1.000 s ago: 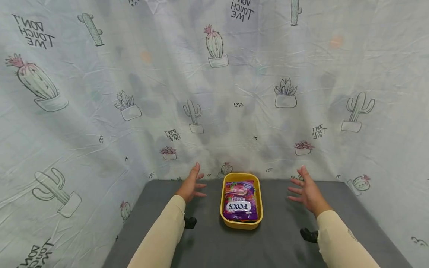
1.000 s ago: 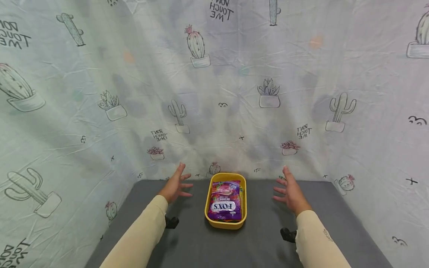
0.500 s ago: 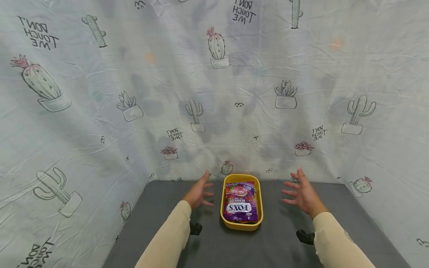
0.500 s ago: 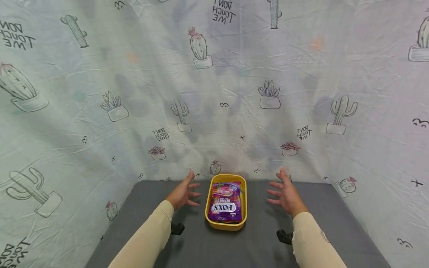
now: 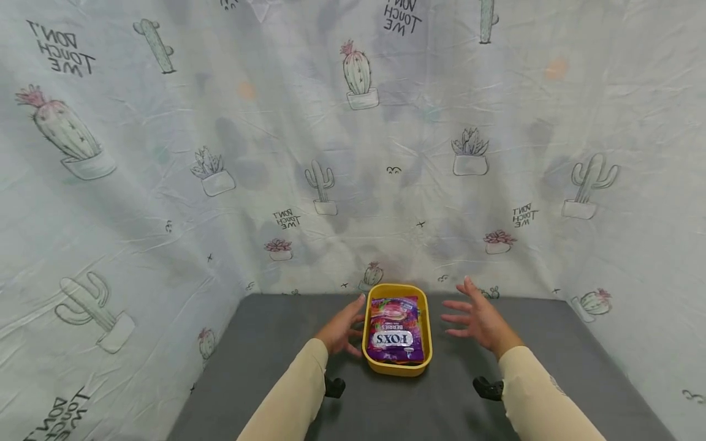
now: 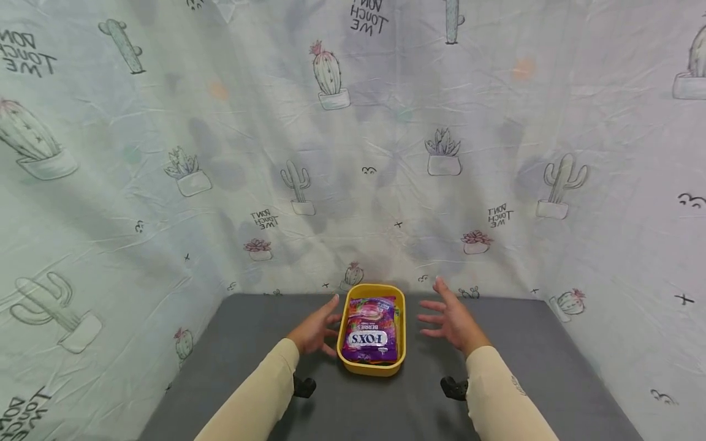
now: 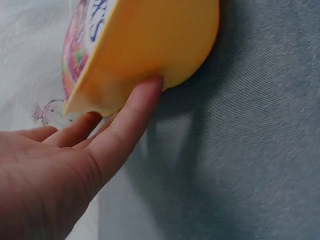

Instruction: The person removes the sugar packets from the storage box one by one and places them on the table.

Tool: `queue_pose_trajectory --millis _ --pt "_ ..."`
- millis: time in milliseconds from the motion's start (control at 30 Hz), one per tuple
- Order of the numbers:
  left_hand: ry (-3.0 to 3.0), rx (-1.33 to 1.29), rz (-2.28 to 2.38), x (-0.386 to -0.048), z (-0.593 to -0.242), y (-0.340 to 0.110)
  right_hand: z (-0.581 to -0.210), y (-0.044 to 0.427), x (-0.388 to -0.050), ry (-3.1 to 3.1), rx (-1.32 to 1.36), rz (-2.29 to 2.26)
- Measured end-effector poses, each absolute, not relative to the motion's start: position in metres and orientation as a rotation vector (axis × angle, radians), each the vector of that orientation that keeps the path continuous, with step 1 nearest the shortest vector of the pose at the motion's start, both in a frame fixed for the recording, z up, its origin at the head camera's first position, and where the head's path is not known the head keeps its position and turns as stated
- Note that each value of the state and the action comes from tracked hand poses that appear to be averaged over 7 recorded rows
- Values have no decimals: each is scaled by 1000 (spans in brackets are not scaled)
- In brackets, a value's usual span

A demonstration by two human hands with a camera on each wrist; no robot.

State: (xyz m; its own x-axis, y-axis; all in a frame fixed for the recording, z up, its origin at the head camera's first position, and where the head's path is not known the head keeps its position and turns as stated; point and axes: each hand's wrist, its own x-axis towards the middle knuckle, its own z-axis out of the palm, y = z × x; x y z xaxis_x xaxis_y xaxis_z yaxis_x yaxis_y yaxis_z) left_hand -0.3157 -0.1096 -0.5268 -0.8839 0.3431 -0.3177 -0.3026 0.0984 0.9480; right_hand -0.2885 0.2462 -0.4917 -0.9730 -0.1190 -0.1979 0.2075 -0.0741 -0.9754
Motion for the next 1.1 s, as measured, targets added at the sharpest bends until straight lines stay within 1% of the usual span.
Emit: queue_pose_trajectory --millis 300,667,1100 --pt "1903 54 1825 -310 -539 -103 -496 225 -291 1939 77 -2128" --pt "1903 52 1859 -307 -547 -103 -490 199 -293 1905 3 -2080" --pt "1833 111 1919 -303 -552 -109 -496 182 -295 1949 50 -2051"
